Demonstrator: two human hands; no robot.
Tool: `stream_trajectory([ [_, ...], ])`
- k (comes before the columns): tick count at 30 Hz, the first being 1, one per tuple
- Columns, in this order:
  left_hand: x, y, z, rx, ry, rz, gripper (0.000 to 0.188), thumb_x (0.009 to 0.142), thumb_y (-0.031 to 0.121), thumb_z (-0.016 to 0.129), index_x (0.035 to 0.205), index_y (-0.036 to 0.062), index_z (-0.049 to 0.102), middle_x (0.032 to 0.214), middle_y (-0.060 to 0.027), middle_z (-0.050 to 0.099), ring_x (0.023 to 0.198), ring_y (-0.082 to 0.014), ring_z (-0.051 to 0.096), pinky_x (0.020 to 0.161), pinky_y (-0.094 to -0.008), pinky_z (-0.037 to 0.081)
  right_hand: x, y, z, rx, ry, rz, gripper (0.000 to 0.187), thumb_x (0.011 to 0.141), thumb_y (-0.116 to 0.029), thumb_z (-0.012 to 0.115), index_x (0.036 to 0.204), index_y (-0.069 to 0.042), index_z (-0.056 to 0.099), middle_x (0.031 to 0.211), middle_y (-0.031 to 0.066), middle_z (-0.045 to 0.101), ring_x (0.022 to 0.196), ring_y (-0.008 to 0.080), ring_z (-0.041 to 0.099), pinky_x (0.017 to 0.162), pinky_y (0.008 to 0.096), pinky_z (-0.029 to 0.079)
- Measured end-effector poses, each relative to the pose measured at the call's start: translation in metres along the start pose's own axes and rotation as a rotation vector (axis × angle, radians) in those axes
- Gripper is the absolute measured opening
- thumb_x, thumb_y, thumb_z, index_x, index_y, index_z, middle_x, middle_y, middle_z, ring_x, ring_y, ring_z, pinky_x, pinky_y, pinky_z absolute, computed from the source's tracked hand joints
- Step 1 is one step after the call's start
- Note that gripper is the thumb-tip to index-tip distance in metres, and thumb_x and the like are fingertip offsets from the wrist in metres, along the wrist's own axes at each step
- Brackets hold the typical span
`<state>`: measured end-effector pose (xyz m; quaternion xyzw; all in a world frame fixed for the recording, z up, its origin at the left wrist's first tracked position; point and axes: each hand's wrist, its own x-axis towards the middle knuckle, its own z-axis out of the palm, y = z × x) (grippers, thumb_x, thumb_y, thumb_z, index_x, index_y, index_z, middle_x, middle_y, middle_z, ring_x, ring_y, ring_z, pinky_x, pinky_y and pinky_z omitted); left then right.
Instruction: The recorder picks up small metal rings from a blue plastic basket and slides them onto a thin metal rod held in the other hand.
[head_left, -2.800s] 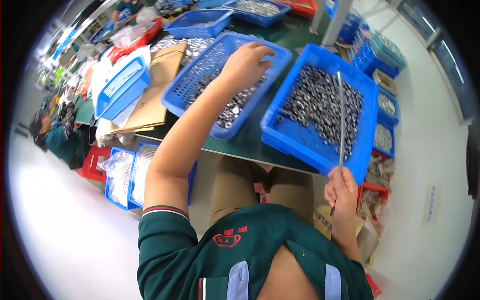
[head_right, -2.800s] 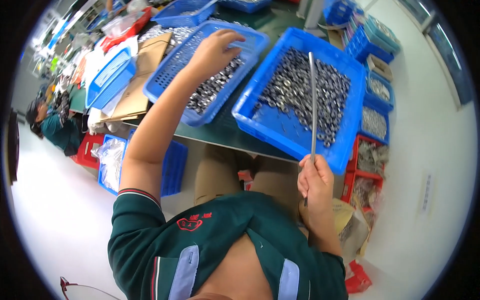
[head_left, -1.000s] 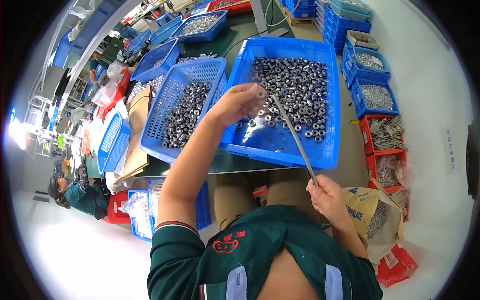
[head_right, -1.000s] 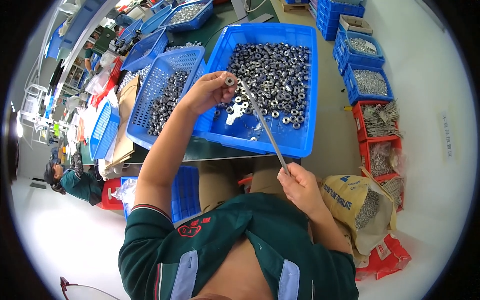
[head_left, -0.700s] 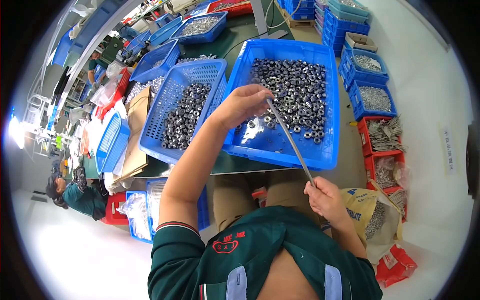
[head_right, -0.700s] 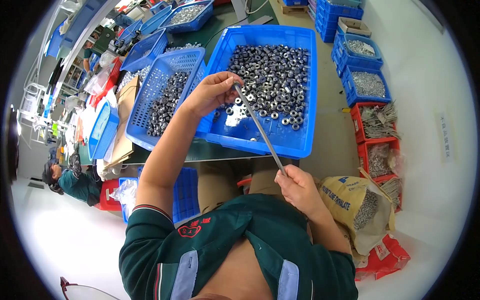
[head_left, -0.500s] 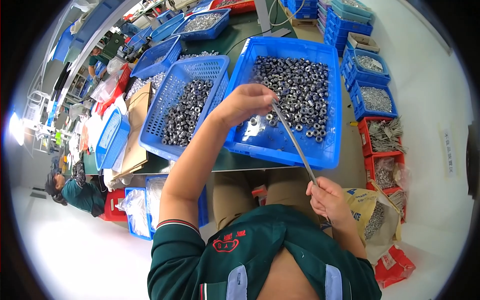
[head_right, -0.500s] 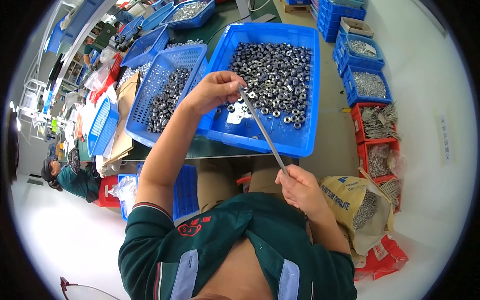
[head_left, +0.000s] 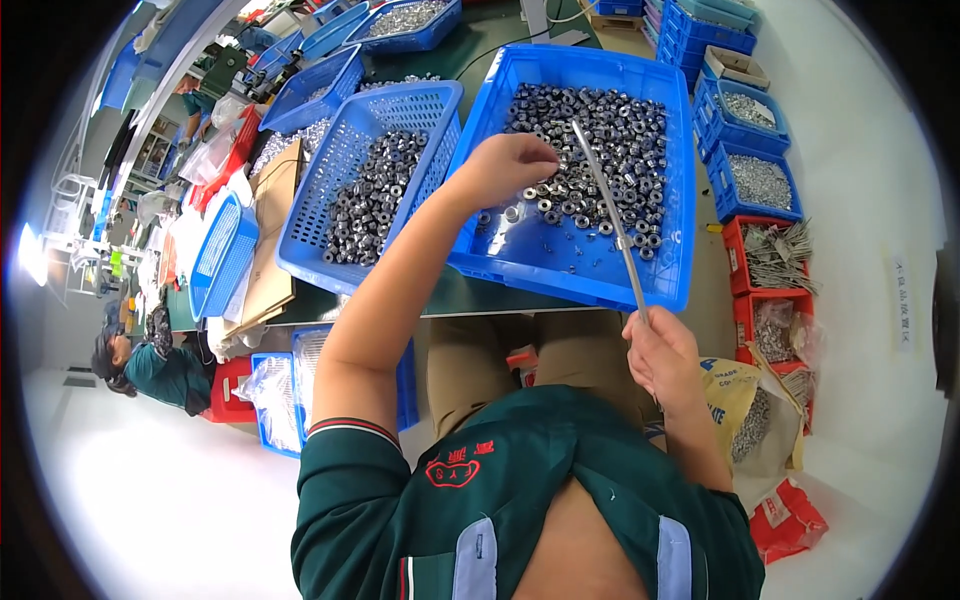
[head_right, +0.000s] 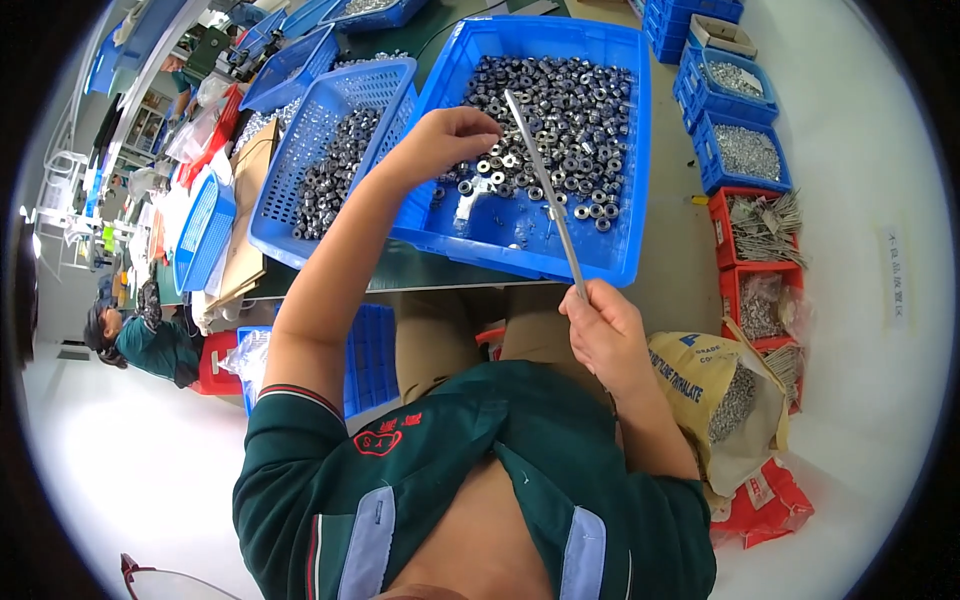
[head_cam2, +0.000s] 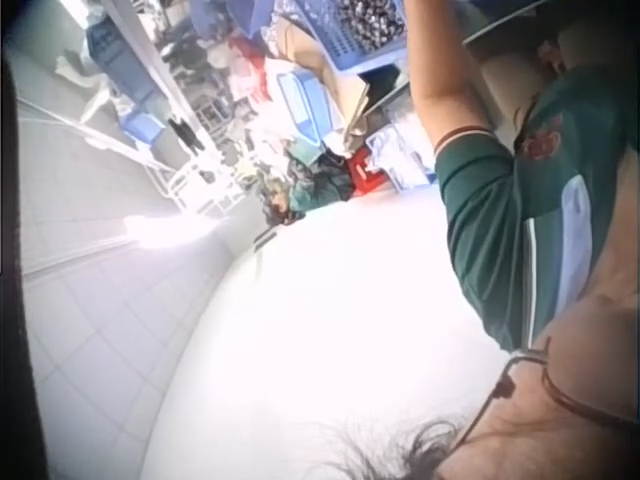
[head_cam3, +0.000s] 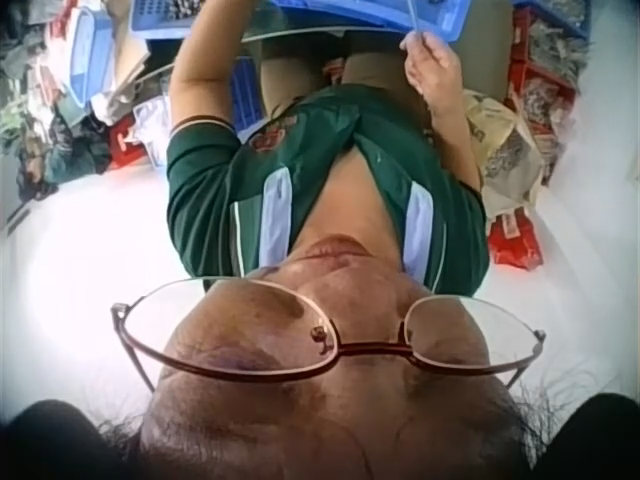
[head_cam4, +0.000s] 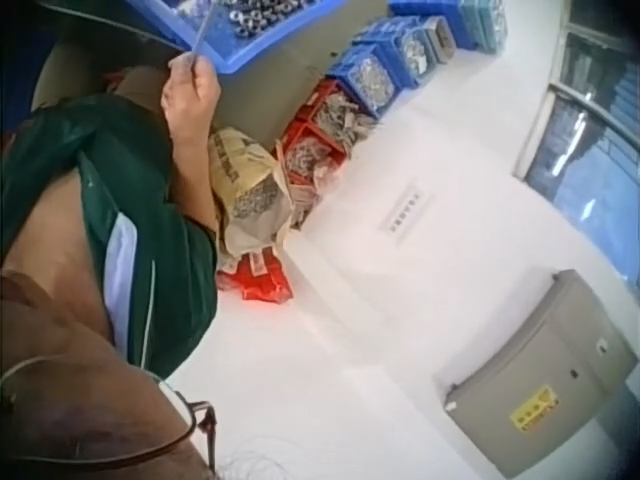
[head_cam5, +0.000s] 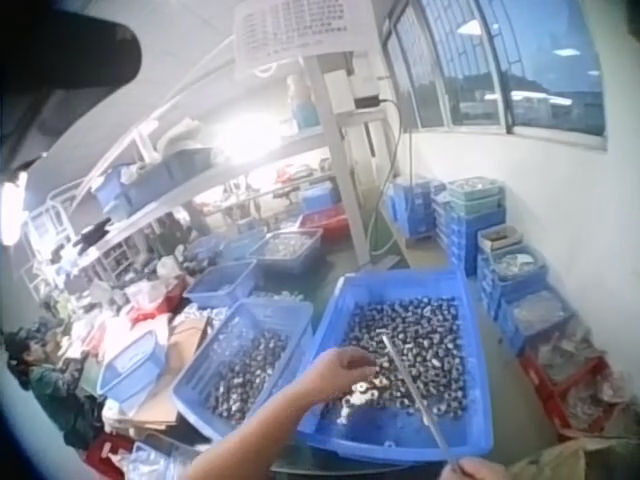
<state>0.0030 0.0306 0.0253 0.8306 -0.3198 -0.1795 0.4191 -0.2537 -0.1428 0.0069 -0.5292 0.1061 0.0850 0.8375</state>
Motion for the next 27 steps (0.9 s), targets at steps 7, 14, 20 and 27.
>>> stream_trajectory([
  [7,0.012,-0.026,0.026,0.770,-0.185,0.123,0.020,0.073,0.013,0.064,0.093,0.0110,0.065,0.091,-0.0093,0.062,0.091,-0.0291,0.059,0.077,-0.0399,0.048,-0.011,0.007,-0.006,0.008,0.038,0.029,0.015,0.094,-0.016,0.048,0.088,-0.002,0.048,0.053,-0.0050,0.038,0.039,0.0016,0.031,0.036,0.0168,0.025],
  [14,0.013,-0.029,0.034,0.839,-0.227,0.121,0.023,0.071,0.010,0.065,0.093,0.0107,0.063,0.094,-0.0096,0.060,0.094,-0.0298,0.058,0.077,-0.0408,0.048,-0.014,0.008,-0.008,0.020,0.020,0.024,0.014,0.093,-0.015,0.049,0.088,-0.002,0.049,0.056,-0.0051,0.037,0.041,0.0013,0.031,0.038,0.0164,0.024],
  [20,0.006,-0.012,0.002,-0.013,-0.125,-0.048,0.026,0.073,0.005,0.068,0.098,0.0023,0.061,0.090,-0.0072,0.064,0.080,-0.0163,0.062,0.076,-0.0268,0.049,-0.016,0.006,-0.010,0.010,0.013,0.040,0.013,0.092,-0.014,0.050,0.087,-0.003,0.049,0.058,-0.0051,0.038,0.041,0.0014,0.032,0.038,0.0161,0.025],
  [27,-0.006,-0.005,-0.012,-0.989,-0.174,-0.091,0.029,0.086,0.012,0.061,0.112,0.0015,0.054,0.100,-0.0084,0.060,0.096,-0.0165,0.059,0.083,-0.0289,0.049,-0.022,0.006,-0.014,-0.014,-0.046,0.083,0.015,0.093,-0.016,0.050,0.086,-0.004,0.049,0.057,-0.0055,0.038,0.042,0.0009,0.033,0.038,0.0162,0.026],
])
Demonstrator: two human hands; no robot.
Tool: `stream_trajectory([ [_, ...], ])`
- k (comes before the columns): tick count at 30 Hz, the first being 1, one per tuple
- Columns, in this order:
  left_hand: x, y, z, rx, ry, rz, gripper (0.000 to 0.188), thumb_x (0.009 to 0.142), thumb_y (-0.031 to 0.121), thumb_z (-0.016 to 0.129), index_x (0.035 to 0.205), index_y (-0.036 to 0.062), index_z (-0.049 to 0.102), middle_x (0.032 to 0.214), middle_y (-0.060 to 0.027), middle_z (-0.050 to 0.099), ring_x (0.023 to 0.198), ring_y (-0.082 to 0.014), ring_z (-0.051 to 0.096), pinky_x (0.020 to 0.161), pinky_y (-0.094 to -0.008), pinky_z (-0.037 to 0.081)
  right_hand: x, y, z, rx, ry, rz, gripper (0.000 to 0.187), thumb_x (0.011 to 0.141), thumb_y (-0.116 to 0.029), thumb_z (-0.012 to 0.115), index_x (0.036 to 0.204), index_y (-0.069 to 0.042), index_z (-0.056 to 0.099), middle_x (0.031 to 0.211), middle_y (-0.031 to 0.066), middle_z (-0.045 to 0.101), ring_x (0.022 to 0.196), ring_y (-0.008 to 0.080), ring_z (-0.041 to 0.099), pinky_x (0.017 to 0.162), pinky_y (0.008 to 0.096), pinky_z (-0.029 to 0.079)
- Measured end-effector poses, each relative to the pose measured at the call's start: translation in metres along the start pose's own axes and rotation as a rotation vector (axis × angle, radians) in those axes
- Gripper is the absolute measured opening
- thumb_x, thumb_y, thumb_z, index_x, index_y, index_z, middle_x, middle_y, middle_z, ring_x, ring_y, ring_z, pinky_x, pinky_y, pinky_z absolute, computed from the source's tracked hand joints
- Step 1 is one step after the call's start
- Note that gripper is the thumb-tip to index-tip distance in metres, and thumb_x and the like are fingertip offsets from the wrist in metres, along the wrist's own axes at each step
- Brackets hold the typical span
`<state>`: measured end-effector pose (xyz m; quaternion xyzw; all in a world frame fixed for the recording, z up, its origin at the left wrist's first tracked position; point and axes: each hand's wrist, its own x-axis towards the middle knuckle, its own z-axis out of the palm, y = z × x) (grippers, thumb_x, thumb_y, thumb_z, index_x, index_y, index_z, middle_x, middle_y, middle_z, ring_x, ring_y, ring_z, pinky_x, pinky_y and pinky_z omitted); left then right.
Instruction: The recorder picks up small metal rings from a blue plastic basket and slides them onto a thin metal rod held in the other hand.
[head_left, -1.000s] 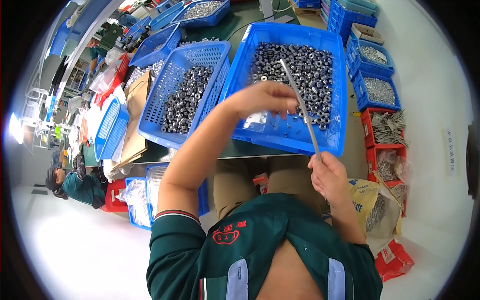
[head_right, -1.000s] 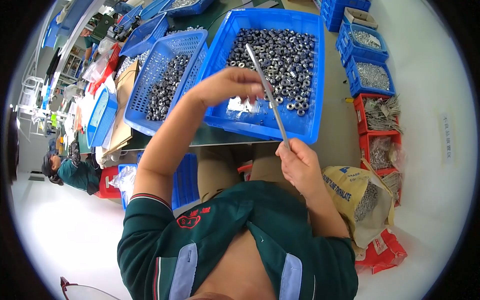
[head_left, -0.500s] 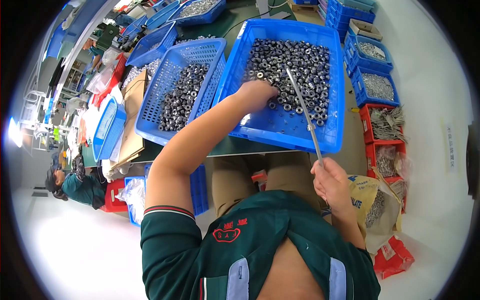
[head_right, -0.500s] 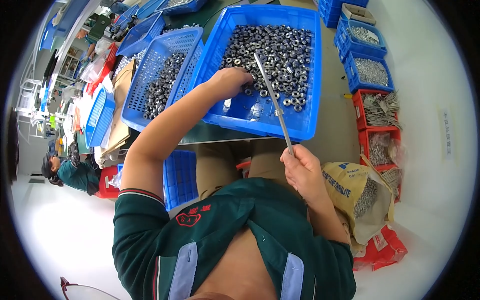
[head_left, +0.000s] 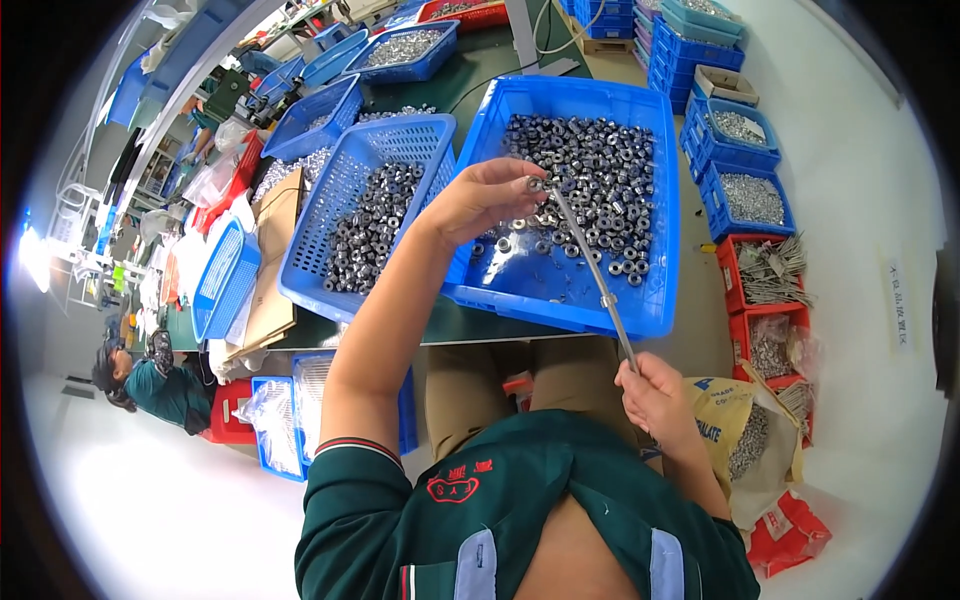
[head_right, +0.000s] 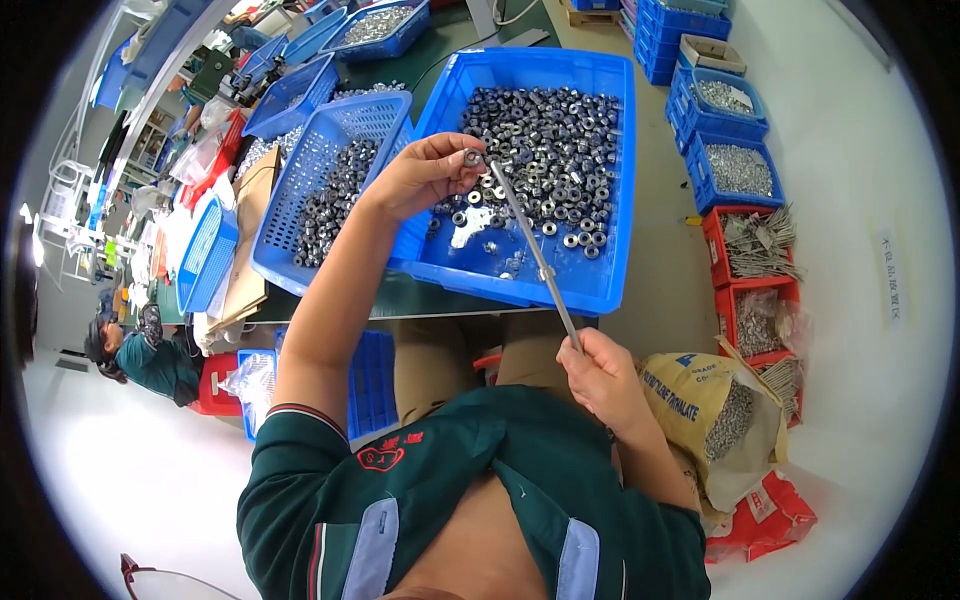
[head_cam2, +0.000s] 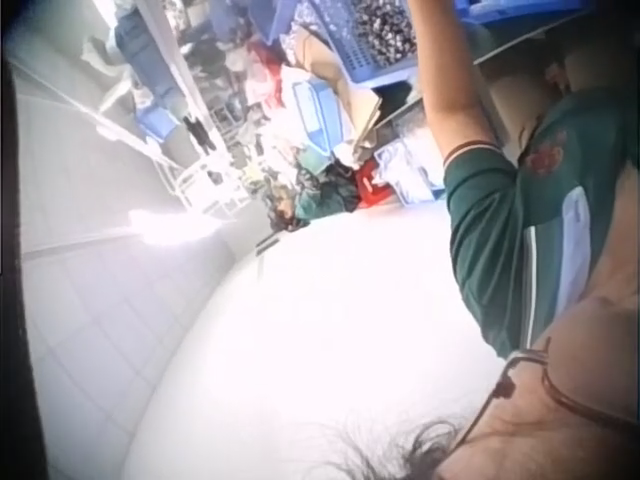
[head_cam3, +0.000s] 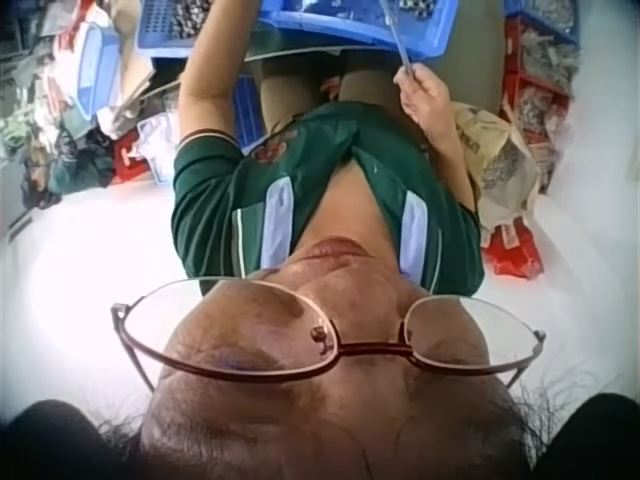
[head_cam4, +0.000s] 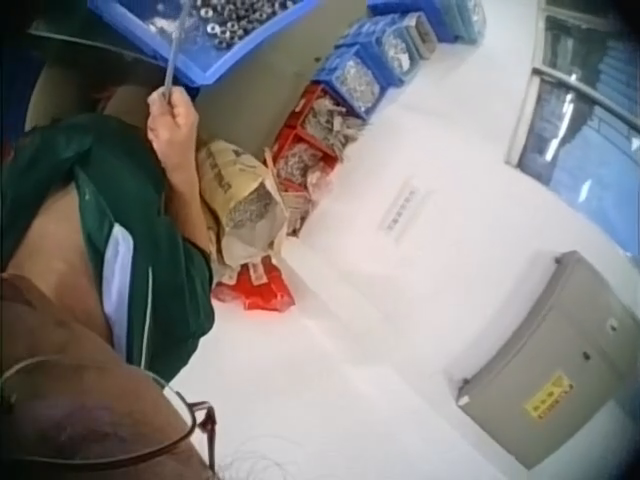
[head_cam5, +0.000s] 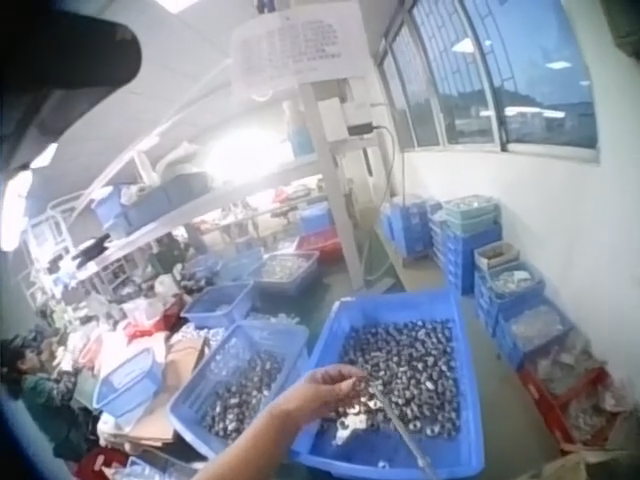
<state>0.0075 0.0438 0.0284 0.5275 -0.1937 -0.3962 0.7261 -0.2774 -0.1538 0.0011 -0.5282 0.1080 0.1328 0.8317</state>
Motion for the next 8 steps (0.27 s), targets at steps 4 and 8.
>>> stream_trajectory([
  [4,0.0000,-0.0040,-0.0067,-0.040,-0.061,0.024,0.028,0.088,0.012,0.058,0.113,0.0011,0.054,0.099,-0.0072,0.060,0.094,-0.0154,0.059,0.084,-0.0276,0.048,0.0002,-0.0013,0.0031,-0.007,-0.038,0.019,0.015,0.094,-0.018,0.050,0.086,-0.004,0.049,0.055,-0.0063,0.038,0.042,0.0010,0.033,0.039,0.0166,0.026],
  [8,-0.0008,-0.0011,0.0000,0.017,-0.091,0.011,0.030,0.087,0.015,0.061,0.113,0.0009,0.054,0.099,-0.0068,0.060,0.095,-0.0154,0.058,0.087,-0.0278,0.046,0.0022,-0.0021,0.0034,-0.016,-0.047,0.023,0.016,0.094,-0.018,0.049,0.086,-0.004,0.049,0.055,-0.0058,0.038,0.041,0.0013,0.033,0.039,0.0169,0.026],
])
